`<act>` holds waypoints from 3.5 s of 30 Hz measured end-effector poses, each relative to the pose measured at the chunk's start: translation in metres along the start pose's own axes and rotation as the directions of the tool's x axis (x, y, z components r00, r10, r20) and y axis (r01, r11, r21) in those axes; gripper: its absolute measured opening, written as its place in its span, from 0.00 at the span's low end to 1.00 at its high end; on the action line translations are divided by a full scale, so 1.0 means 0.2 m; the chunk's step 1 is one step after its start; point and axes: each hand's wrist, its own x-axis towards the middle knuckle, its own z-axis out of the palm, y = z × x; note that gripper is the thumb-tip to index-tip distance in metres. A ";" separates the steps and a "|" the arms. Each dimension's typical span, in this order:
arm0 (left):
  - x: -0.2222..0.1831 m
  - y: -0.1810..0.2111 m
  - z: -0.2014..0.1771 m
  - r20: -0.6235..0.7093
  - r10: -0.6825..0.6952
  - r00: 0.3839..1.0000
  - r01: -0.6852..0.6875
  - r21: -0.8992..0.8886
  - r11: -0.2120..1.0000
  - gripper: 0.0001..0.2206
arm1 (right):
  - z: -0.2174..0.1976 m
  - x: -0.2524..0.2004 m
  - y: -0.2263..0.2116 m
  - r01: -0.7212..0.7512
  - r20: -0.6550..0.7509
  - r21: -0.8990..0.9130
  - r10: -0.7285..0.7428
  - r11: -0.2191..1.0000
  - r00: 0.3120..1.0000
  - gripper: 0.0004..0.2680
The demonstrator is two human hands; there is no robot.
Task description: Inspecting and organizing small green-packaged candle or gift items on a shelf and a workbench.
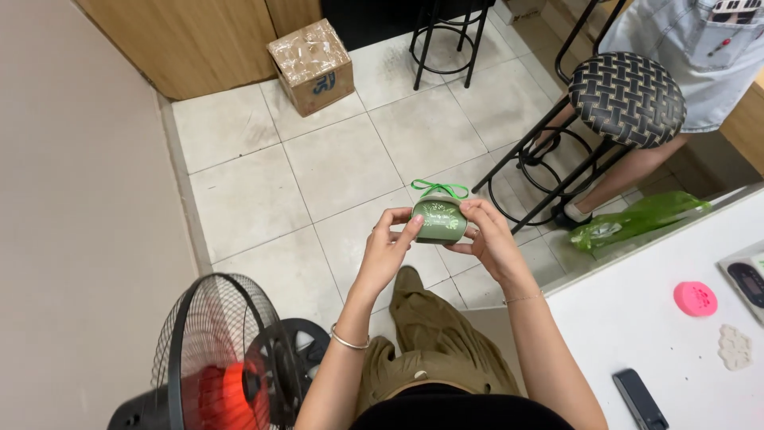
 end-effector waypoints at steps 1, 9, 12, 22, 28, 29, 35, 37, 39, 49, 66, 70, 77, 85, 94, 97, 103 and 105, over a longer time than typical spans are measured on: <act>0.08 -0.01 -0.01 0.004 0.000 1.000 0.000 0.002 1.000 0.26 | -0.01 0.08 0.00 0.001 -0.003 0.003 -0.001 1.000 1.000 0.07; 0.86 0.05 0.00 0.029 -0.048 0.998 0.048 0.027 0.998 0.26 | -0.11 0.85 -0.17 -0.038 -0.064 0.041 0.040 0.998 0.997 0.11; 1.18 0.11 0.02 0.005 0.008 1.000 -0.008 0.005 1.000 0.27 | -0.15 1.12 -0.34 0.006 -0.061 -0.071 -0.010 0.997 0.998 0.11; 1.97 0.12 0.15 0.071 -0.042 0.997 0.048 -0.082 0.995 0.31 | -0.32 1.76 -0.64 -0.007 -0.110 -0.070 -0.001 0.998 0.994 0.12; 2.38 0.16 0.17 0.186 -0.067 0.980 0.069 -0.002 0.998 0.30 | -0.39 2.04 -0.71 0.006 -0.182 0.029 -0.001 1.000 0.983 0.12; 2.46 0.18 0.17 0.223 -0.086 0.971 0.087 0.007 0.996 0.30 | -0.40 2.10 -0.73 0.002 -0.210 0.014 0.001 1.000 0.978 0.12; 3.01 0.28 0.15 0.386 -0.086 0.918 0.080 0.031 0.996 0.30 | -0.40 2.47 -0.87 0.063 -0.319 0.031 -0.050 0.998 0.946 0.11; 3.22 0.38 0.13 0.436 -0.079 0.897 0.063 0.051 0.997 0.30 | -0.38 2.61 -0.95 0.101 -0.355 0.045 -0.078 0.994 0.932 0.11; 3.41 0.46 0.12 0.486 -0.075 0.871 0.014 0.128 0.992 0.30 | -0.35 2.73 -1.03 0.121 -0.390 0.076 -0.082 0.990 0.917 0.11; 4.08 0.58 0.16 0.647 -0.051 0.760 -0.020 0.101 0.995 0.29 | -0.36 3.17 -1.20 0.226 -0.503 0.112 -0.141 0.968 0.853 0.10; 4.88 0.61 0.93 0.736 -0.104 0.669 0.008 0.133 0.991 0.30 | -1.16 3.73 -1.56 0.222 -0.559 0.104 -0.128 0.970 0.819 0.10; 5.11 0.66 1.24 0.752 -0.079 0.655 -0.007 0.110 0.994 0.29 | -1.42 3.87 -1.78 0.203 -0.604 0.076 -0.117 0.976 0.789 0.10; 5.36 0.69 1.78 0.812 -0.031 0.582 -0.012 0.047 0.999 0.28 | -1.88 3.95 -1.93 0.298 -0.673 0.061 -0.181 0.953 0.717 0.09; 5.61 0.65 2.26 0.899 -0.095 0.427 0.043 0.085 0.995 0.29 | -2.21 4.00 -2.01 0.320 -0.782 0.131 -0.101 0.938 0.615 0.10; 6.05 0.64 2.87 0.965 -0.151 0.214 0.026 0.149 0.988 0.39 | -2.66 4.20 -2.26 0.277 -0.870 0.106 -0.046 0.955 0.492 0.11; 6.23 0.62 3.06 0.986 -0.051 0.162 -0.083 0.065 0.994 0.41 | -2.77 4.30 -2.41 0.248 -0.866 0.044 -0.086 0.968 0.492 0.14; 6.48 0.69 3.35 0.982 -0.151 0.113 -0.111 0.163 0.980 0.39 | -2.99 4.48 -2.53 0.071 -0.874 -0.390 -0.393 0.918 0.286 0.19; 6.52 0.69 3.41 0.983 -0.175 0.051 -0.129 0.180 0.975 0.39 | -2.99 4.52 -2.62 -0.140 -0.888 -0.389 -0.330 0.911 0.319 0.19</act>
